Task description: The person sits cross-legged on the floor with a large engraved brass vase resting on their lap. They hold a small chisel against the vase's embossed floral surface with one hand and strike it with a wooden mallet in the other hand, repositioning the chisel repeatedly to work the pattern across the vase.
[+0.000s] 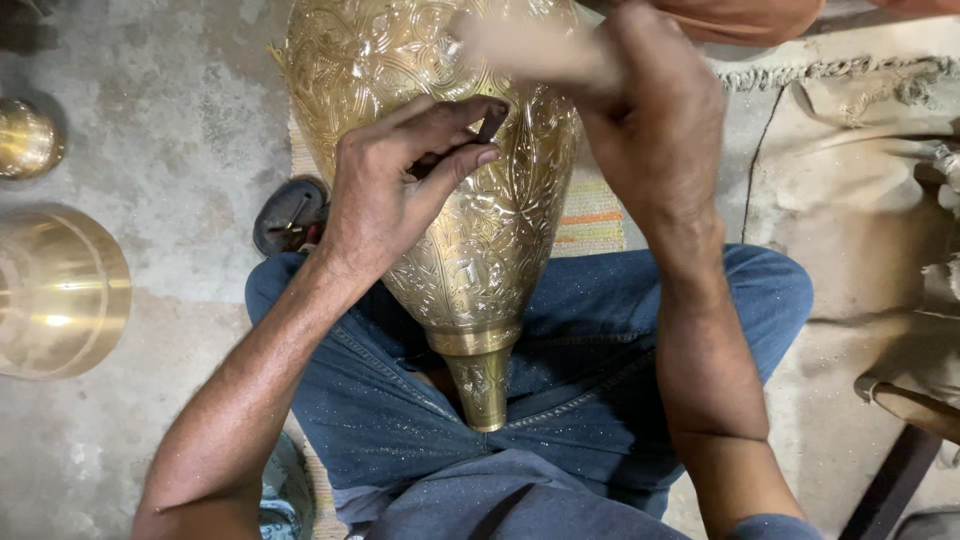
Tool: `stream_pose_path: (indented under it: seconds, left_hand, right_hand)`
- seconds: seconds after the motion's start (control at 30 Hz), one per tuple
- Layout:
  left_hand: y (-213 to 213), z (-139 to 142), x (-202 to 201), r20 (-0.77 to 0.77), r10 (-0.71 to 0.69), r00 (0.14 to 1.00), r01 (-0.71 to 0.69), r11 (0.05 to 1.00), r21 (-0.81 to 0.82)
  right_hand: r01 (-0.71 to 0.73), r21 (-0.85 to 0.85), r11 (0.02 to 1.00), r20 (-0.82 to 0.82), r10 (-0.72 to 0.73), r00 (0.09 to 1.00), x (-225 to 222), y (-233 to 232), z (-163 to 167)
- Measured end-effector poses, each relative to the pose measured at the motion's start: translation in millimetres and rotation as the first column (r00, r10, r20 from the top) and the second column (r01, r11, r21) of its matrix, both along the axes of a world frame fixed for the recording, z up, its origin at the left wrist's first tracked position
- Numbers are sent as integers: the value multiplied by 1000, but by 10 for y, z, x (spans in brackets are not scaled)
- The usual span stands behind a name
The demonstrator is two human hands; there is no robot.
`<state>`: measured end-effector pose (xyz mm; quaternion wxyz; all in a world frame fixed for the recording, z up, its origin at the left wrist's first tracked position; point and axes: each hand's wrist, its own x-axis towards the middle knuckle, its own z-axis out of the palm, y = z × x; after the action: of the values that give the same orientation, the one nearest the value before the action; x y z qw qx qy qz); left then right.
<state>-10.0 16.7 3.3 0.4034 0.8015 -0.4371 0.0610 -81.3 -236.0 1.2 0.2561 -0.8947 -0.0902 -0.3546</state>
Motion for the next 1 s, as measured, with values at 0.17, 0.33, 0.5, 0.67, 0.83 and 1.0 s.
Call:
stream_pose_path:
  seconds: [0.17,0.33,0.5,0.67,0.83,1.0]
  left_hand:
    - [-8,21,1,3,-9,1000,9,1000,-3]
    - [-22,37,0,-18,-28,999,28,999,-31]
    - [-13,26,34,1,-26,1000,26,1000,9]
    - [-10,30,11,-16,-13,1000,13,1000,16]
    - [-23,55,8,-25,-54,998,53,998,-44]
    - [-10,58,14,1,-28,1000,28,1000,3]
  right_hand:
    - [42,-103,994,0,-43,999,45,33,49]
    - [-43,328,944,-129,90,988,22,95,93]
    - [-15,41,999,9,15,1000,38,-11,-43]
    - [72,-106,992,-86,-81,993,78,-52,-101]
    - [-175,285,942,-16,188,982,25,17,-56]
    - [77,7,997,57,-77,995,8,3,-64]
